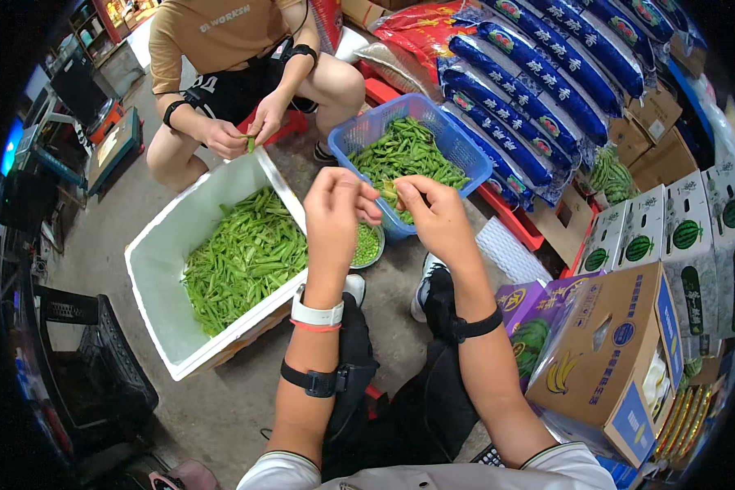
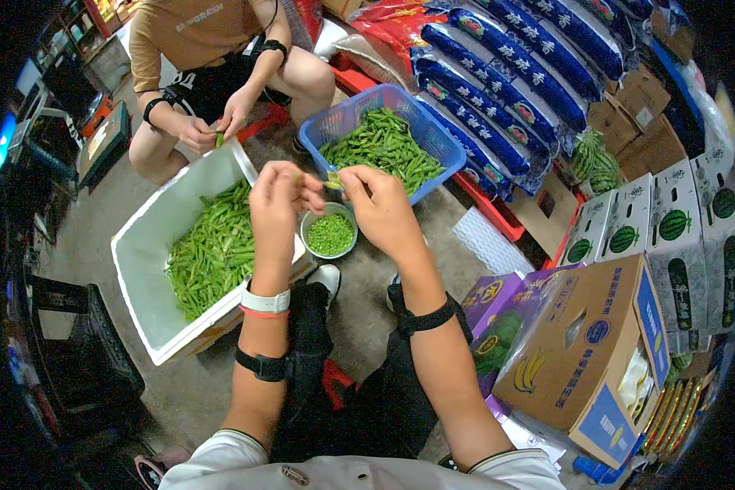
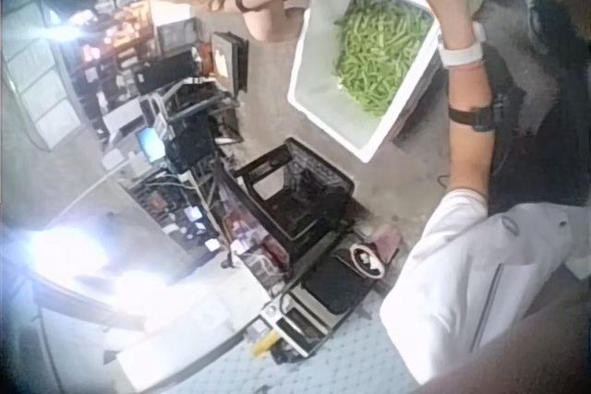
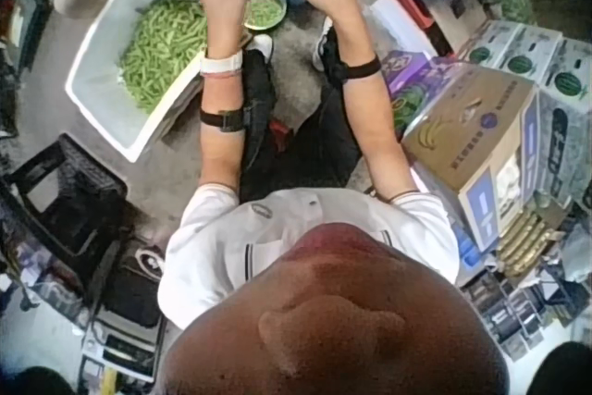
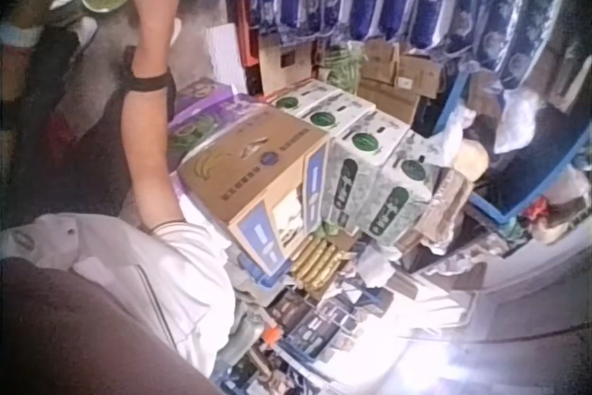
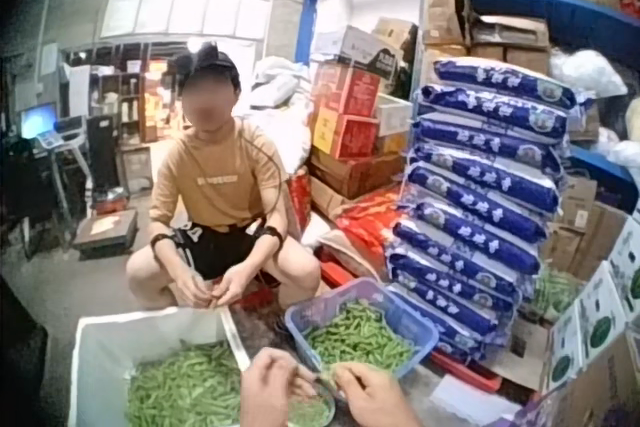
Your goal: The person picks green pea pods from a basket, removes the peas from the pods, and places the peas into a small bowl while discarding the empty pods into a larger bin.
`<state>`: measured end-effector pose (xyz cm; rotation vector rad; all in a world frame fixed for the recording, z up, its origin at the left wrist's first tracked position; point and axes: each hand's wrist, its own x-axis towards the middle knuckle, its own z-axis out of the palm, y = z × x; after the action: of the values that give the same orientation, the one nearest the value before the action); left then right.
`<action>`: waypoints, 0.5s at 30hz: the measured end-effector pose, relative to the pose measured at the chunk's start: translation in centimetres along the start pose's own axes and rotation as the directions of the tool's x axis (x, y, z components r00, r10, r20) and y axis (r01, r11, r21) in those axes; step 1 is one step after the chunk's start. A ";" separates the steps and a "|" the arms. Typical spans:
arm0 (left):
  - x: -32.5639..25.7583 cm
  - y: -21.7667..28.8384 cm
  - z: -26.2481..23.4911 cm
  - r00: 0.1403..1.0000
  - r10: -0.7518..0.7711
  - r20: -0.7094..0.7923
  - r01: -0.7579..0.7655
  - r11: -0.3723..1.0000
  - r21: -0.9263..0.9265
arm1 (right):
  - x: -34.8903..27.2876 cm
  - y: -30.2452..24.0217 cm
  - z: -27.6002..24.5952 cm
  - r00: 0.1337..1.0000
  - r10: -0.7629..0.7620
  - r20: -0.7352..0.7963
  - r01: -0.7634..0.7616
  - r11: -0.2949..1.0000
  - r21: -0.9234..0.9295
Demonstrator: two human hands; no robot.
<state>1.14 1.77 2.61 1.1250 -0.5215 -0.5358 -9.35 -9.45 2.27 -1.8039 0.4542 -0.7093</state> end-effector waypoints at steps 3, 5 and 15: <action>0.5 0.1 -1.4 0.987 -0.152 0.057 0.163 0.909 -0.385 | 0.3 0.1 0.4 0.998 0.064 -0.030 -0.064 0.998 -0.015; 0.6 0.3 -1.6 0.947 -0.309 0.091 0.298 0.733 -0.612 | 0.5 0.3 0.6 0.996 0.084 -0.041 -0.085 0.996 -0.011; 0.5 -0.2 -2.2 0.881 -0.462 0.096 0.448 0.755 -0.478 | 0.9 0.4 1.4 0.980 0.198 0.020 -0.199 0.978 0.058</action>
<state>2.90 2.94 1.69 0.7572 -0.0563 -1.0178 -7.78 -9.14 1.75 -1.6792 0.5884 -0.5654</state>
